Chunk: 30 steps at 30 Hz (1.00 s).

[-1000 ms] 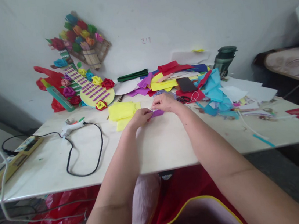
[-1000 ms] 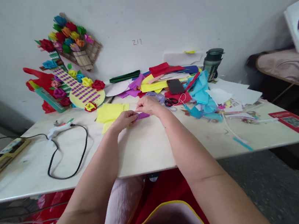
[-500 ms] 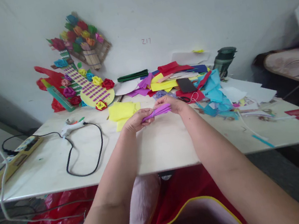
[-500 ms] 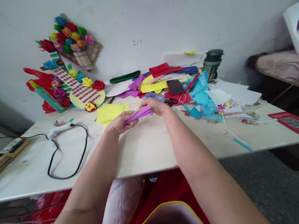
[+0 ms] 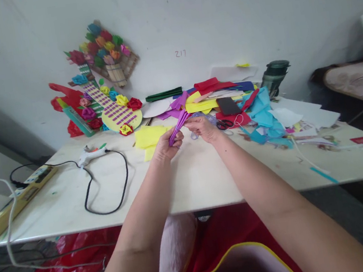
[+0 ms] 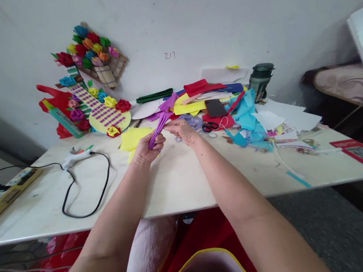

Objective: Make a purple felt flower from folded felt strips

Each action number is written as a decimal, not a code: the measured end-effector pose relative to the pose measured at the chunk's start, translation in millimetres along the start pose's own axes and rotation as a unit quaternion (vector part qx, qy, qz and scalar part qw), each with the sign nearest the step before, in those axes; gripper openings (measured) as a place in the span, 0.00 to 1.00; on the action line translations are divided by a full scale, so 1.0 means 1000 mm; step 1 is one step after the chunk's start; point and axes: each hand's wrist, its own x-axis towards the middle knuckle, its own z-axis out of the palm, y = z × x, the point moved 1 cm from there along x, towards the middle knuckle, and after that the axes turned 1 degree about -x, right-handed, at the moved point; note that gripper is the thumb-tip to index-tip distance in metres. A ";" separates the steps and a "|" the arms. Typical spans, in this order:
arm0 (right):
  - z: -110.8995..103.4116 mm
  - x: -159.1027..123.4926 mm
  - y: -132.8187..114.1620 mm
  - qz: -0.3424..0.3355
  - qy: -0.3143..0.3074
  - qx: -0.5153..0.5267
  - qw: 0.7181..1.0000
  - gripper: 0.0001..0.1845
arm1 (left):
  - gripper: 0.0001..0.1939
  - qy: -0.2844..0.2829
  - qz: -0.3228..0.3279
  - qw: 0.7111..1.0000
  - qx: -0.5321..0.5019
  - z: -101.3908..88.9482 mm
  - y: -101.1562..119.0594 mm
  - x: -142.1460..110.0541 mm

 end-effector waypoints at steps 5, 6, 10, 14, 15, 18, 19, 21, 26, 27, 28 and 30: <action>0.007 0.000 -0.004 -0.036 0.042 -0.080 0.995 0.21 | 0.04 0.019 0.034 0.999 0.038 0.001 -0.002 0.001; 0.008 0.000 -0.004 -0.041 0.055 -0.095 0.993 0.23 | 0.04 0.019 0.042 0.998 0.050 0.001 -0.003 0.001; 0.009 0.002 -0.003 -0.056 0.080 -0.122 0.988 0.27 | 0.03 0.025 0.064 0.992 0.102 0.001 -0.004 0.001; 0.006 0.002 -0.003 -0.053 0.075 -0.126 0.988 0.28 | 0.04 0.017 0.063 0.988 0.137 -0.004 -0.003 0.003; 0.006 0.002 -0.004 -0.051 0.072 -0.126 0.988 0.29 | 0.04 0.013 0.062 0.988 0.142 -0.005 -0.003 0.003; 0.004 0.002 -0.005 -0.047 0.061 -0.121 0.990 0.28 | 0.05 0.009 0.059 0.986 0.156 -0.008 -0.002 0.005; 0.004 0.002 -0.005 -0.046 0.055 -0.119 0.990 0.28 | 0.05 0.013 0.057 0.986 0.159 -0.008 -0.002 0.005; 0.003 0.002 -0.005 -0.043 0.044 -0.120 0.991 0.27 | 0.06 0.028 0.054 0.985 0.160 -0.007 -0.002 0.005; 0.002 0.003 -0.004 -0.035 0.020 -0.149 0.988 0.24 | 0.08 0.066 0.046 0.982 0.169 -0.003 -0.001 0.005; 0.002 0.003 -0.003 -0.034 0.015 -0.154 0.987 0.24 | 0.08 0.065 0.047 0.981 0.177 -0.003 -0.002 0.005; 0.002 0.004 -0.002 -0.032 0.012 -0.158 0.987 0.23 | 0.08 0.062 0.051 0.979 0.188 -0.003 -0.002 0.004; 0.002 0.005 0.000 -0.026 0.008 -0.166 0.986 0.22 | 0.08 0.057 0.059 0.974 0.210 -0.003 -0.003 0.004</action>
